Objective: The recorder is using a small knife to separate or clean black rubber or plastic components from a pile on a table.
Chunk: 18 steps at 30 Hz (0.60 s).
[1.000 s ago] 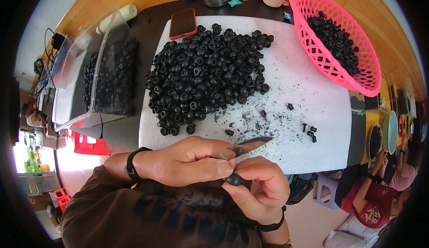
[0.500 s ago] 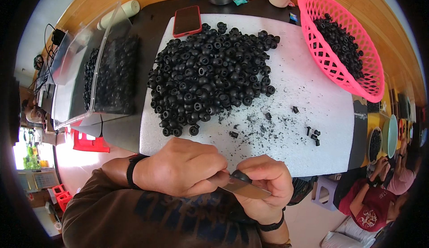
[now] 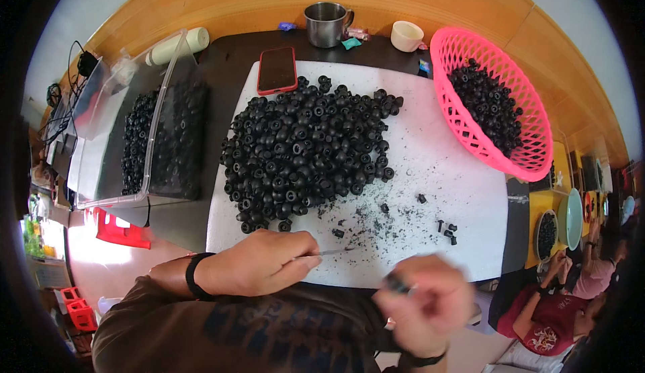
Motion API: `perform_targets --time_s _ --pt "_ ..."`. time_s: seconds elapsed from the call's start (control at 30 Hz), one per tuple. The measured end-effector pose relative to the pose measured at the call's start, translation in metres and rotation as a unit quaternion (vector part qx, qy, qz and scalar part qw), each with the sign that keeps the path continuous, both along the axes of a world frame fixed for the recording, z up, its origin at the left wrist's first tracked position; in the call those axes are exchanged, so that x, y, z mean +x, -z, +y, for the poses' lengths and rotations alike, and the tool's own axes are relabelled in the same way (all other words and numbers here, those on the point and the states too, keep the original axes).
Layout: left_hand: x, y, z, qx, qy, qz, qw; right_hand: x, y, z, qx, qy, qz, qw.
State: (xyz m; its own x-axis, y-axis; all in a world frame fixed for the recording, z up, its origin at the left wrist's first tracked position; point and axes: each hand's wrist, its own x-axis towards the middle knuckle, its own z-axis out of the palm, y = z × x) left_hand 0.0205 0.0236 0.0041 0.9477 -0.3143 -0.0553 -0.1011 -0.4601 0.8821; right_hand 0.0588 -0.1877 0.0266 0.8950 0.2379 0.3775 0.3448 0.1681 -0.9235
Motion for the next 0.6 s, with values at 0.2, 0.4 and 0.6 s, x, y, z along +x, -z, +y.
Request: perform_targets --time_s 0.2,0.4,0.6 --pt "-0.016 0.020 0.015 -0.078 -0.036 0.055 0.995 0.107 -0.044 -0.027 -0.200 0.274 -0.062 0.939" --pt "-0.019 0.015 0.024 -0.100 -0.061 0.090 0.989 0.111 -0.020 -0.006 -0.400 0.266 -0.211 0.851" --pt "-0.017 0.016 0.025 -0.113 -0.034 0.104 0.988 0.088 0.041 0.030 -0.514 0.066 -0.137 0.844"
